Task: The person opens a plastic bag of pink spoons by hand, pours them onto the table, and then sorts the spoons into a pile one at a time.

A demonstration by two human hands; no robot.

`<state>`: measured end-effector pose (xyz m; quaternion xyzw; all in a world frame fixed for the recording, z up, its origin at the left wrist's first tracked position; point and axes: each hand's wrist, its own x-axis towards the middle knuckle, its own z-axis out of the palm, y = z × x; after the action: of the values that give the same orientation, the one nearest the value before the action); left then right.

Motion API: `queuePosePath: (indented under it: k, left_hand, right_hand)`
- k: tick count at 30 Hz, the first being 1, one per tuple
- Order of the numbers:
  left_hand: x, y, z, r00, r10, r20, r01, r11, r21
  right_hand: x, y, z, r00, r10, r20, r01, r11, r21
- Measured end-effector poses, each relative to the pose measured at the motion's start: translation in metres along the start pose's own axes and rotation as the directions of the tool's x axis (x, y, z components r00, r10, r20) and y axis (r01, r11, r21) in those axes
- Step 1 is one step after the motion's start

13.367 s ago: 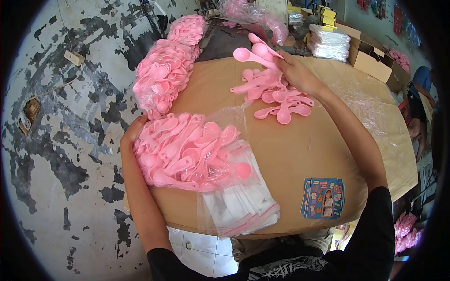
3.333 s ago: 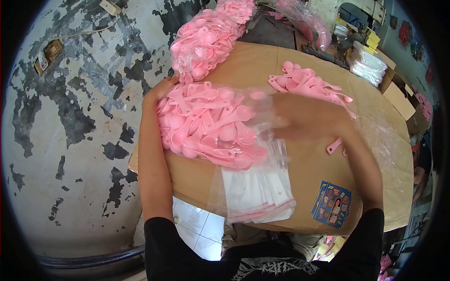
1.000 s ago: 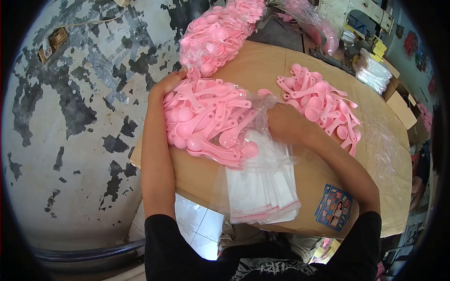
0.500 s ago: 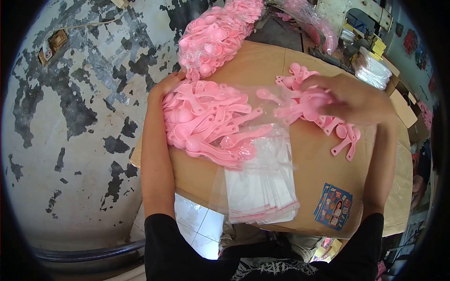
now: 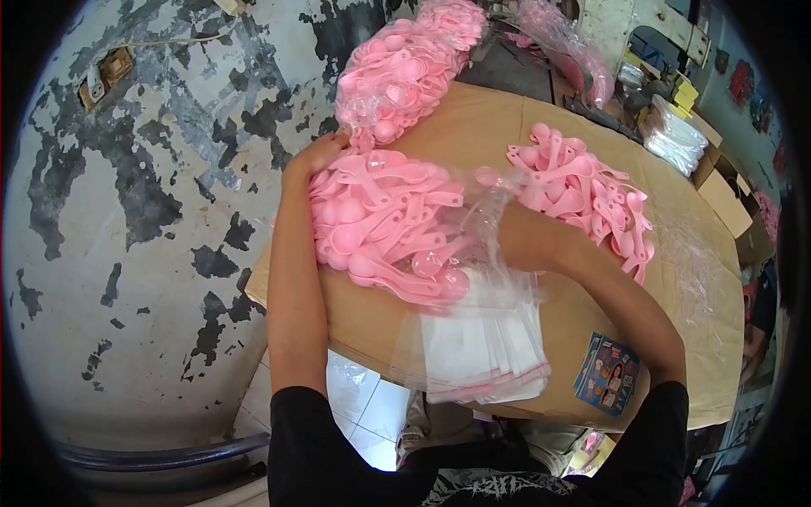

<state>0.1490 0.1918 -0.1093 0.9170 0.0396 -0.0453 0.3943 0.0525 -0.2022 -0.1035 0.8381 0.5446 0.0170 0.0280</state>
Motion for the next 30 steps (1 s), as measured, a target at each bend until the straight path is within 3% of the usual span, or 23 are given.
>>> queuePosePath:
  k: [2,4,6,8,10,13,16,17,19,21,23,24,26,30]
  left_hand:
    - [0.005,-0.007,0.001,1.0,0.0,-0.005,0.0,1.0,0.028]
    - [0.002,-0.007,0.003,0.999,-0.01,-0.038,0.011,0.999,0.038]
    - [0.014,-0.017,0.002,0.999,-0.015,-0.043,0.017,0.999,0.046]
    - [0.015,-0.017,0.002,1.0,-0.014,-0.016,0.014,0.999,0.042]
    - [0.014,-0.015,0.0,1.0,-0.012,-0.004,0.012,0.999,0.033]
    - [0.005,-0.008,0.002,1.0,-0.014,-0.001,0.014,1.0,0.018]
    - [-0.002,0.0,0.002,1.0,-0.015,0.001,0.015,0.999,0.031]
    - [-0.002,0.0,0.002,1.0,-0.019,-0.007,0.019,0.999,0.034]
    - [0.006,-0.009,0.001,1.0,-0.008,-0.006,0.009,1.0,0.027]
    - [0.023,-0.027,0.0,1.0,0.022,0.016,-0.022,1.0,0.01]
    - [0.011,-0.015,0.002,1.0,0.011,0.003,-0.011,1.0,-0.004]
    - [0.007,-0.01,0.003,1.0,0.005,-0.005,-0.005,1.0,-0.011]
    - [0.012,-0.014,0.003,0.999,0.034,0.006,-0.034,0.999,0.029]
    - [0.008,-0.01,0.002,0.999,0.029,-0.037,-0.026,0.998,0.06]
  right_hand:
    - [-0.005,0.007,0.008,0.978,-0.141,-0.154,0.125,0.986,-0.11]
    - [-0.013,0.001,-0.018,0.989,-0.127,-0.077,0.119,0.988,-0.1]
    - [-0.03,-0.014,-0.074,0.985,0.027,0.169,-0.029,1.0,0.008]
    - [-0.05,-0.008,-0.089,0.952,0.225,0.206,-0.244,0.967,0.075]
    - [-0.061,-0.019,-0.141,0.852,0.374,0.366,-0.483,0.83,0.278]
    - [-0.092,0.004,-0.165,0.844,0.482,0.234,-0.536,0.761,0.366]
    - [-0.12,0.026,-0.135,0.893,0.367,-0.26,-0.365,0.929,0.056]
    - [-0.117,0.025,-0.129,0.916,0.291,-0.276,-0.282,0.957,0.073]
    - [-0.086,0.007,-0.117,0.948,0.273,0.162,-0.314,0.884,0.347]
    - [-0.046,-0.027,-0.093,0.977,0.202,0.067,-0.211,0.96,0.182]
    - [-0.011,-0.028,-0.056,0.995,0.09,-0.048,-0.094,0.99,-0.104]
    - [0.001,-0.025,-0.036,0.97,0.042,-0.239,-0.06,0.996,-0.067]
    - [0.023,-0.017,-0.009,0.803,-0.037,-0.594,0.031,0.999,-0.02]
    - [0.027,-0.002,-0.008,0.906,-0.007,-0.423,-0.038,0.994,-0.098]
